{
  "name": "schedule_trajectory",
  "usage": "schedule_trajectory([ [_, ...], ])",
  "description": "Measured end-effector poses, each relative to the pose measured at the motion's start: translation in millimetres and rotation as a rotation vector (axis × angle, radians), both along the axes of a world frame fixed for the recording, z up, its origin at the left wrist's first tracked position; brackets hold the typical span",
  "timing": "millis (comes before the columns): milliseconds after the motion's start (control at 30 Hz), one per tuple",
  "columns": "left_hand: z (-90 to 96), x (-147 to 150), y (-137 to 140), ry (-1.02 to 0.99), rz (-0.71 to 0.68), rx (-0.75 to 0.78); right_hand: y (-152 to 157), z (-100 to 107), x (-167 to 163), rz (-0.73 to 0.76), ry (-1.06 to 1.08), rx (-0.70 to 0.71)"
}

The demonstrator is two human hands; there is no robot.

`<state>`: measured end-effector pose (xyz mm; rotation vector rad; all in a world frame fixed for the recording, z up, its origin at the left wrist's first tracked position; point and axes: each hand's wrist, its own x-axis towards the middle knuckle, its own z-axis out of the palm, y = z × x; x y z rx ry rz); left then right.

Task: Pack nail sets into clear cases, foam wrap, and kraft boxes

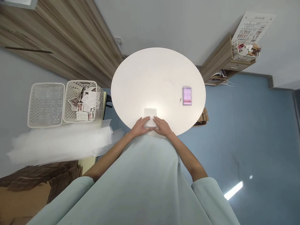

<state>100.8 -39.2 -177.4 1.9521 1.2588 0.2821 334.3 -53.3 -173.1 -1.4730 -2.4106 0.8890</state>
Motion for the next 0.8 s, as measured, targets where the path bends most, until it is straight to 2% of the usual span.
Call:
schedule_trajectory([
  [133, 1.2, -3.3, -2.6, -0.05, 0.113, -0.035, 0.6, 6.0, 1.7, -0.097, 0.075, -0.063],
  [267, 3.1, -0.2, 16.3, -0.062, 0.288, -0.074, 17.3, 9.3, -3.1, -0.259, 0.11, -0.132],
  [433, 0.6, 7.9, 36.8, 0.024, 0.477, -0.14, 39.2, 5.2, -10.2, -0.434, 0.182, -0.173],
  [700, -5.7, 21.0, 50.5, 0.124, 0.567, -0.173, 56.7, -6.4, -20.5, -0.616, 0.2, -0.231],
  [800, -5.2, 25.2, 52.1, 0.089, 0.611, -0.172, 61.4, -2.2, -22.3, -0.591, 0.116, -0.198],
])
